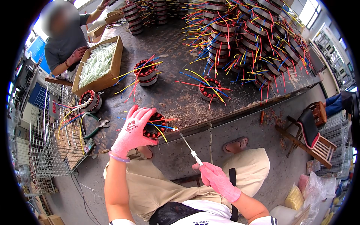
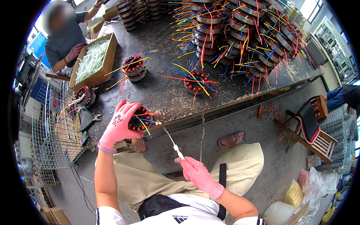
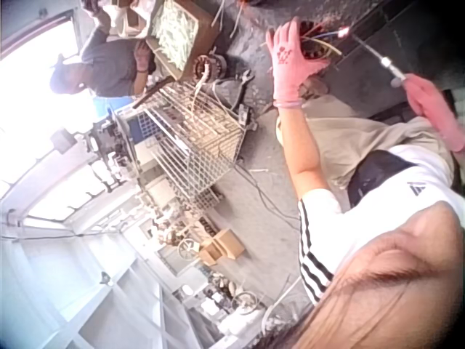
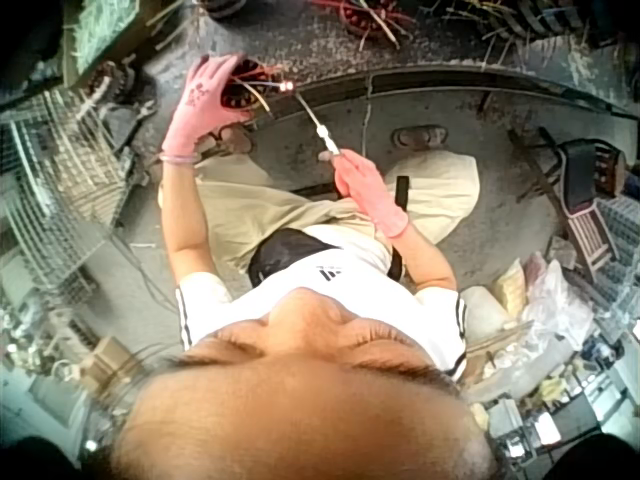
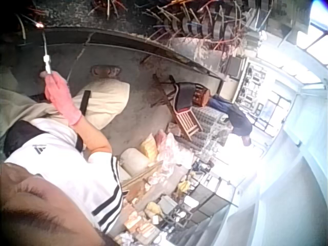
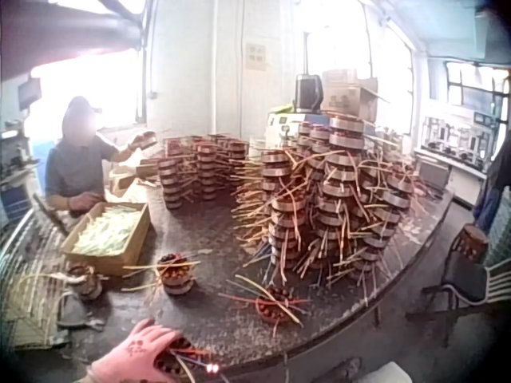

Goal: The person holds a circular motor stator and uses a handheld torch to melt the ends of various colored wires. They rotate the component to apply the flame to multiple wire bundles around the perimeter.

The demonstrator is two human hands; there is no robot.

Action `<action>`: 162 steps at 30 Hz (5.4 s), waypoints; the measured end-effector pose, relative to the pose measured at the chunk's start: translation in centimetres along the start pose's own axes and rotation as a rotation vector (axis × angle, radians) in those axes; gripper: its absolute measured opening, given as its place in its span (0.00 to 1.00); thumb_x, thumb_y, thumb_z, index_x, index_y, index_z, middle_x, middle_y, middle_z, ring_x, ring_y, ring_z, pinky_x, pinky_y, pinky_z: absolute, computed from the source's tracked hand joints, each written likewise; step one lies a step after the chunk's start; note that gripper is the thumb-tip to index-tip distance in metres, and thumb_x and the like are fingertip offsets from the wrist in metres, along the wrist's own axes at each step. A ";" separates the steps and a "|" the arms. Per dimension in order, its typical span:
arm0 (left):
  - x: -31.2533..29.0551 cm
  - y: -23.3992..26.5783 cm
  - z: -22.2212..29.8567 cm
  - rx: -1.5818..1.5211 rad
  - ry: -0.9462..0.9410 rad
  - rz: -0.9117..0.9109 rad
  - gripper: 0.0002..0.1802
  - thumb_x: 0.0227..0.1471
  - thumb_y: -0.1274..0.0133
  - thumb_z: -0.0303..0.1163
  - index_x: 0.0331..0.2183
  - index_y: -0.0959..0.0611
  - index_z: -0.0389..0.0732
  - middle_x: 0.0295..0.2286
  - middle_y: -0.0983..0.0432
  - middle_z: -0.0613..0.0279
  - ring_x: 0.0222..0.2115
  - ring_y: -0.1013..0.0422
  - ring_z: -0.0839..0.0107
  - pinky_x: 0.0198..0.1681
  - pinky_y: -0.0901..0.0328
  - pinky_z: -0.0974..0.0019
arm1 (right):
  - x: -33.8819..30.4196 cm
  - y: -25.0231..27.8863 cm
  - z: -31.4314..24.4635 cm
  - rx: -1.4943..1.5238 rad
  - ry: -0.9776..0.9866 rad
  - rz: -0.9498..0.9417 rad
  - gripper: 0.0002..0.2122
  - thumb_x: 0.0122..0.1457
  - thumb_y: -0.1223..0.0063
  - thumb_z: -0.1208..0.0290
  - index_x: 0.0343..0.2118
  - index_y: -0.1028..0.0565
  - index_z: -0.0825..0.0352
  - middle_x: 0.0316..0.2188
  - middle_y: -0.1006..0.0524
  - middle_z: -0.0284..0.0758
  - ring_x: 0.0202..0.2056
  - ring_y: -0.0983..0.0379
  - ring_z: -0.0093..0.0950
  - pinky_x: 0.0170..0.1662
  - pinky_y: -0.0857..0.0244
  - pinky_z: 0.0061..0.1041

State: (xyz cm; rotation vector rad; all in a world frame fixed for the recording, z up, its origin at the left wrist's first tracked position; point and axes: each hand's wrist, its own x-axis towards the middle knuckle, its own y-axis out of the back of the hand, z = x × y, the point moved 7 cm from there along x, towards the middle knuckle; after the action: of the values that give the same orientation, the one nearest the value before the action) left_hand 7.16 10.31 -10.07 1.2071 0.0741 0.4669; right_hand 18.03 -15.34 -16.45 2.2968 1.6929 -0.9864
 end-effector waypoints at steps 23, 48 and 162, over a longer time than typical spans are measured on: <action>0.0 2.7 2.4 0.283 -0.073 0.313 0.57 0.16 0.26 0.46 0.53 0.31 0.37 0.47 0.31 0.55 0.52 0.36 0.55 0.63 0.52 0.42 | -2.1 -0.2 -0.7 0.126 0.010 -0.070 0.15 0.68 0.61 0.63 0.48 0.26 0.67 0.14 0.37 0.23 0.16 0.47 0.12 0.19 0.55 0.16; -0.2 4.3 4.1 0.414 -0.195 0.505 0.55 0.22 0.27 0.48 0.53 0.31 0.36 0.47 0.31 0.54 0.51 0.34 0.53 0.63 0.51 0.40 | -2.4 -1.5 -2.5 0.151 0.057 -0.078 0.16 0.68 0.59 0.65 0.47 0.27 0.73 0.14 0.37 0.23 0.17 0.46 0.12 0.22 0.53 0.14; 1.0 0.2 0.0 0.071 -0.010 -0.041 0.56 0.16 0.28 0.40 0.54 0.29 0.40 0.50 0.32 0.54 0.57 0.42 0.54 0.65 0.55 0.47 | 1.3 0.8 -0.4 -0.065 -0.026 -0.008 0.16 0.67 0.60 0.60 0.46 0.26 0.66 0.14 0.37 0.24 0.14 0.47 0.13 0.18 0.53 0.17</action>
State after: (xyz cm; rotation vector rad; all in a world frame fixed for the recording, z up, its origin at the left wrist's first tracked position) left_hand 8.05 10.74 -9.70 1.2754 0.1081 0.4254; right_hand 19.09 -14.41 -17.06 2.2287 1.6989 -0.9444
